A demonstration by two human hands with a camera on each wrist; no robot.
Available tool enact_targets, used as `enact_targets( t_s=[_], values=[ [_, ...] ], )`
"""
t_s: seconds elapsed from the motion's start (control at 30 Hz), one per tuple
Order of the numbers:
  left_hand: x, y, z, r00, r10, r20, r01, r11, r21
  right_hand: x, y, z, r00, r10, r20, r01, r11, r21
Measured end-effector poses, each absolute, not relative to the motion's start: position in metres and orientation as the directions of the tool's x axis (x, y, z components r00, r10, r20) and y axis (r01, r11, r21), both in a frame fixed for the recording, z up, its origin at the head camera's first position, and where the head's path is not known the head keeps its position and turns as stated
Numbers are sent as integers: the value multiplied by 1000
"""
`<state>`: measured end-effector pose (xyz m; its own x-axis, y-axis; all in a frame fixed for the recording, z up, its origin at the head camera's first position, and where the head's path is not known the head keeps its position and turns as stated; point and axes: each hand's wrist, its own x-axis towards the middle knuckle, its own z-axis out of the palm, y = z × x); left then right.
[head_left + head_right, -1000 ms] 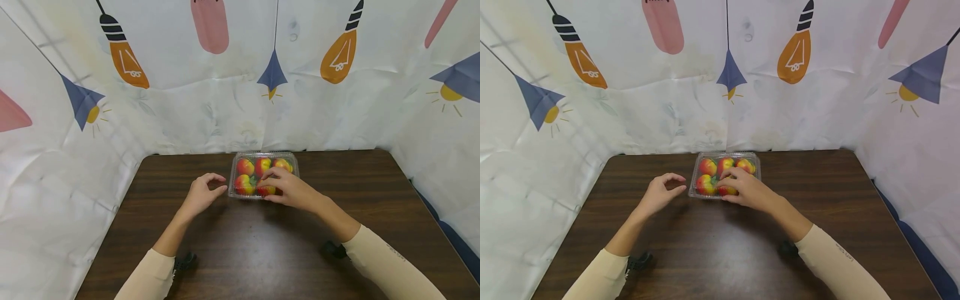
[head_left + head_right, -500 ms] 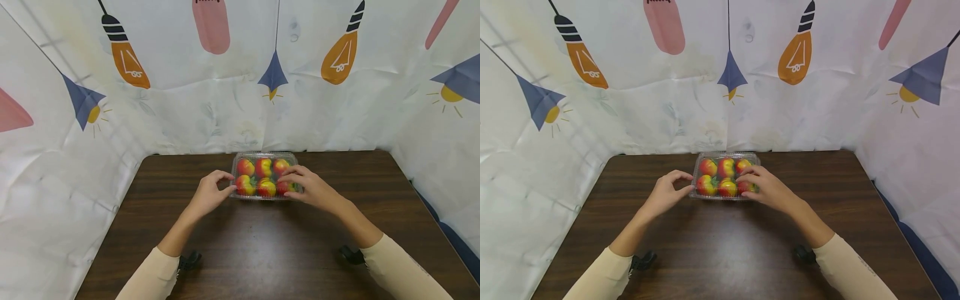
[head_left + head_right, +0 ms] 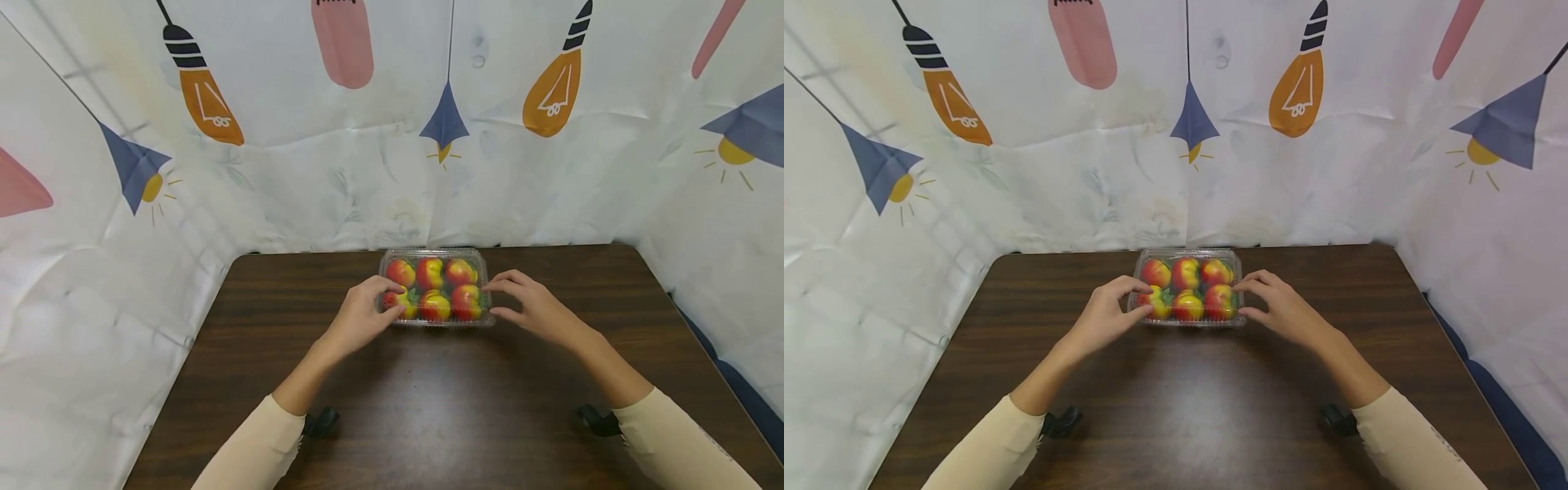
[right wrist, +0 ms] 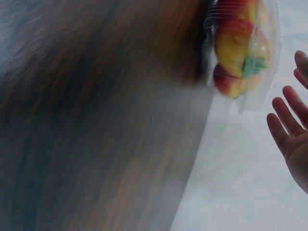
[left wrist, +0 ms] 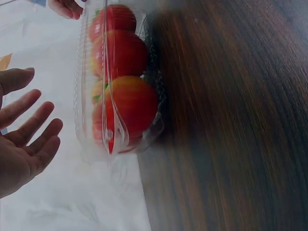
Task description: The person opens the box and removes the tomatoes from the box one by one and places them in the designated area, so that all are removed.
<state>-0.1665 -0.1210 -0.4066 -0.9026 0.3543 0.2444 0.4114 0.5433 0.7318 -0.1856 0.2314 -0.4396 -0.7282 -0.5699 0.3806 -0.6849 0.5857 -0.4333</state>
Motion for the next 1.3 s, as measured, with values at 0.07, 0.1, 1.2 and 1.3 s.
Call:
enact_targets(
  t_s=[0.07,0.1,1.2,1.3],
  values=[
    [-167,-116,-407,-891,377,255,436,549,713,-185,235,-443,-746,-557,365,-666,602,-441],
    [-167,-114,-407,-884,388,260,449,556,700,-185,237,-445,-755,-551,355,-655,610,-446],
    [-175,-43,-425,-555,729,401,830,517,210,-187,258,-484,-845,-532,58,-437,625,-647],
    [-176,-38,-429,-524,752,399,847,511,148,-190,256,-484,-855,-518,19,-395,626,-673]
  ],
)
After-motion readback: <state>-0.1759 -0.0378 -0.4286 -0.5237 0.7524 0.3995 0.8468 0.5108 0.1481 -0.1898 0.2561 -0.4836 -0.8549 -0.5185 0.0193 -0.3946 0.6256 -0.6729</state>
